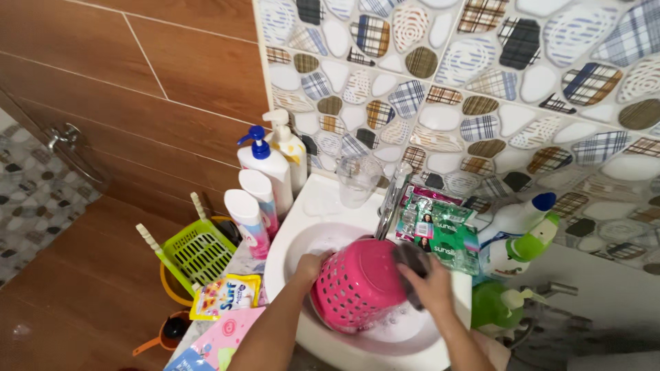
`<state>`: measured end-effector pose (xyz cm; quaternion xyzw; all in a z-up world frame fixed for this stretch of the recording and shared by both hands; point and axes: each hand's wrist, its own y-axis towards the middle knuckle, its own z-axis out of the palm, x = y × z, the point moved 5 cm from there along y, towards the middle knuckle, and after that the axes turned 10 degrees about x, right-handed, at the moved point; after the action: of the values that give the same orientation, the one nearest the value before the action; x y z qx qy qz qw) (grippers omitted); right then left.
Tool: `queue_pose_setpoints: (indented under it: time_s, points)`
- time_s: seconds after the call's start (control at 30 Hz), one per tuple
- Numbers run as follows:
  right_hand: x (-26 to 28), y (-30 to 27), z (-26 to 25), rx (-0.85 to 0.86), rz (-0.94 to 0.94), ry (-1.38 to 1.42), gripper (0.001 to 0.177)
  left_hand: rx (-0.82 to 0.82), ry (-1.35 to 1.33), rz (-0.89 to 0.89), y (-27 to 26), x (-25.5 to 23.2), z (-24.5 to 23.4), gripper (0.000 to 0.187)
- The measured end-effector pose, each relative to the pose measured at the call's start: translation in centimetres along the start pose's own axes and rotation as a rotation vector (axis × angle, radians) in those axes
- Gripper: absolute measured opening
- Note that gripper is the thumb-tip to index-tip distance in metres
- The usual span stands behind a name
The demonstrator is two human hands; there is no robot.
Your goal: The person washes several sachets and a small pink plastic basket in a bathroom sink, rubbing them by hand under water and soap.
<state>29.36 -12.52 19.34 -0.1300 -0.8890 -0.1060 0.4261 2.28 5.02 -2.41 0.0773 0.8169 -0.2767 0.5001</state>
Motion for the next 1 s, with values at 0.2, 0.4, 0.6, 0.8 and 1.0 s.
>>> queue_pose_setpoints:
  time_s: [0.2,0.4,0.6,0.8,1.0]
  points:
    - [3.2,-2.2,2.6,0.065,-0.028,0.187,0.064,-0.005,-0.118,-0.03,-0.9,-1.7,-0.9,0.04]
    - [4.3,-0.7,2.0,0.028,-0.052,0.235,0.058,-0.017,-0.337,-0.136,-2.6,-3.9,-1.6,0.053]
    - [6.9,-5.3,3.2,0.086,-0.089,0.281,0.061,-0.004,-0.352,-0.136,-2.7,-4.7,-2.2,0.053]
    - [6.3,-3.7,2.1,-0.027,-0.082,0.136,0.059,0.017,-0.148,-0.1,-2.9,-6.6,-2.2,0.056]
    - [2.8,-7.6,2.3,-0.02,0.05,0.313,0.061,0.073,-0.295,-0.015,-3.0,-8.3,-3.9,0.044]
